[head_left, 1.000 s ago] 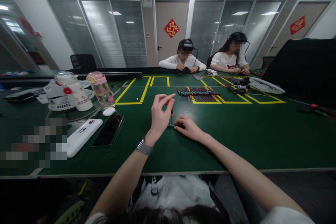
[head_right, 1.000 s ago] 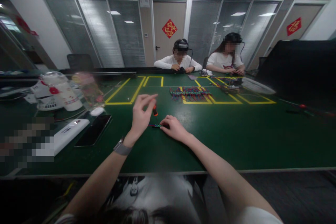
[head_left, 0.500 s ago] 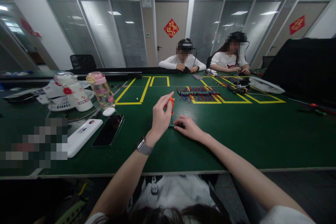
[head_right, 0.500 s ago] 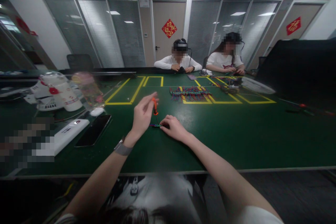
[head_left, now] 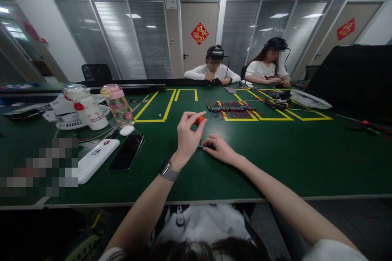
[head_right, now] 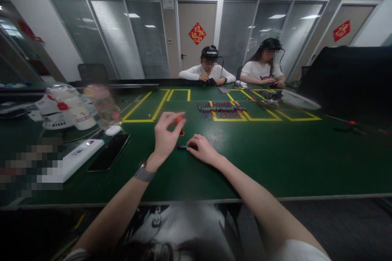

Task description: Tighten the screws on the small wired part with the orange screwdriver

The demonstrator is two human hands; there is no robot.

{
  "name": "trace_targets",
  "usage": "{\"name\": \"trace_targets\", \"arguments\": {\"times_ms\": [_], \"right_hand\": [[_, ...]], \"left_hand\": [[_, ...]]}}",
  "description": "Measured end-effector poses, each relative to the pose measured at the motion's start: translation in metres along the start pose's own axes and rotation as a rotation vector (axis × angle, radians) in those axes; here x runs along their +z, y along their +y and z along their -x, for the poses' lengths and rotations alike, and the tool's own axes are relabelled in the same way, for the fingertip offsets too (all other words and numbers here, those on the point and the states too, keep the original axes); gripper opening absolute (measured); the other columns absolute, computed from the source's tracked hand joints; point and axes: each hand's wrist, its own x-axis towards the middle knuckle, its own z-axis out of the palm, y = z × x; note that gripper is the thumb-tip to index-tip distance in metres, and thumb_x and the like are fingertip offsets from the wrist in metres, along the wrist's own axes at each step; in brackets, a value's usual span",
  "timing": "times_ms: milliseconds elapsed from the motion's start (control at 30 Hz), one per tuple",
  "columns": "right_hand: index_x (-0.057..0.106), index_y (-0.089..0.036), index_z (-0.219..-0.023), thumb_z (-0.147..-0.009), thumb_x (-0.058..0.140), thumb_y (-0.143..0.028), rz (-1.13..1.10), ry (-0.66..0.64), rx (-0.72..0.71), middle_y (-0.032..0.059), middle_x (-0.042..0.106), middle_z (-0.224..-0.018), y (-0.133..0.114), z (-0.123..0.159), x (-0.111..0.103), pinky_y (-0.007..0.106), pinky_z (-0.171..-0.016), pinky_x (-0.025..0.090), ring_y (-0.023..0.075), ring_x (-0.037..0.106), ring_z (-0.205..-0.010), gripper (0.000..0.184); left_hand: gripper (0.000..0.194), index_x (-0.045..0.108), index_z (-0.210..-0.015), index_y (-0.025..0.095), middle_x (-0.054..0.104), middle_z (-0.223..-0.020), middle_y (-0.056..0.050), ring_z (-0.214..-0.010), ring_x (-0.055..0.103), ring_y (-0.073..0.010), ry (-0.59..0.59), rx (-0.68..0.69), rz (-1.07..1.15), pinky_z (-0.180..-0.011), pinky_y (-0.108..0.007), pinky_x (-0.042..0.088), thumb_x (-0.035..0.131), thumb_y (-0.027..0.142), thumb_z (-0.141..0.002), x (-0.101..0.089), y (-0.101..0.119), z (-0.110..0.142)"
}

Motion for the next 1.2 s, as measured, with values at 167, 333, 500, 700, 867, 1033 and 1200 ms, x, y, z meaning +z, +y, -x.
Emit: {"name": "trace_targets", "arguments": {"times_ms": [167,333,500,700,867,1033,1200], "right_hand": [[0.067,-0.017,-0.088,-0.081,0.063,-0.016,0.002,0.0,0.011,0.004,0.059,-0.083,-0.0004,0.0005,-0.0001,0.029,-0.073,0.044,0.0164,0.055,-0.077,0.008],[0.068,-0.017,-0.089,-0.081,0.062,-0.017,0.008,-0.001,0.008,0.0039,0.058,-0.083,0.0018,0.0005,0.0012,0.029,-0.073,0.044,0.0165,0.055,-0.077,0.009],[0.067,-0.017,-0.088,-0.081,0.062,-0.017,0.003,-0.002,0.004,0.0041,0.059,-0.083,0.0028,0.0006,0.0014,0.029,-0.073,0.044,0.0168,0.055,-0.078,0.008],[0.067,-0.016,-0.088,-0.082,0.062,-0.017,0.009,-0.007,0.01,0.0044,0.058,-0.083,0.0005,0.0005,-0.0006,0.029,-0.073,0.044,0.017,0.055,-0.078,0.008],[0.067,-0.016,-0.088,-0.082,0.063,-0.017,0.008,-0.015,0.015,0.0043,0.058,-0.083,0.0011,0.0001,-0.0001,0.029,-0.073,0.044,0.0166,0.055,-0.078,0.008],[0.067,-0.016,-0.09,-0.082,0.062,-0.017,0.011,-0.006,0.005,0.0045,0.058,-0.085,0.0031,0.0002,0.0016,0.029,-0.073,0.044,0.0168,0.055,-0.078,0.009],[0.067,-0.016,-0.088,-0.081,0.063,-0.017,0.009,-0.002,0.009,0.0042,0.058,-0.084,0.0026,0.0005,0.0011,0.029,-0.072,0.044,0.0164,0.055,-0.076,0.008]], "left_hand": [[0.025,0.066,-0.111,0.024,0.058,-0.103,-0.006,-0.095,0.059,-0.0153,-0.03,0.009,0.009,-0.084,-0.029,0.049,0.049,0.023,-0.092,-0.0009,0.0016,0.0],[0.023,0.067,-0.108,0.023,0.057,-0.098,-0.005,-0.088,0.059,-0.0141,-0.028,-0.02,0.03,-0.077,-0.026,0.051,0.055,0.023,-0.089,-0.0009,0.0014,0.0],[0.023,0.067,-0.109,0.024,0.056,-0.102,-0.005,-0.095,0.058,-0.0152,0.007,-0.034,-0.008,-0.086,-0.029,0.049,0.053,0.023,-0.09,-0.0011,-0.0013,-0.001],[0.024,0.066,-0.11,0.022,0.06,-0.099,-0.006,-0.089,0.06,-0.0151,-0.034,-0.039,0.056,-0.078,-0.027,0.051,0.056,0.023,-0.088,-0.0008,-0.0008,-0.0007],[0.023,0.068,-0.107,0.022,0.056,-0.1,-0.006,-0.094,0.058,-0.0162,0.018,-0.023,-0.026,-0.085,-0.03,0.048,0.056,0.026,-0.089,-0.001,-0.0012,-0.0014],[0.031,0.059,-0.122,0.025,0.062,-0.099,-0.005,-0.088,0.061,-0.0139,-0.161,-0.112,0.221,-0.077,-0.027,0.051,0.046,0.026,-0.094,0.0018,-0.0048,0.0001],[0.023,0.068,-0.107,0.024,0.055,-0.1,-0.004,-0.091,0.058,-0.0144,0.01,-0.094,0.024,-0.081,-0.027,0.05,0.061,0.026,-0.085,0.0002,-0.004,-0.0016]]}}
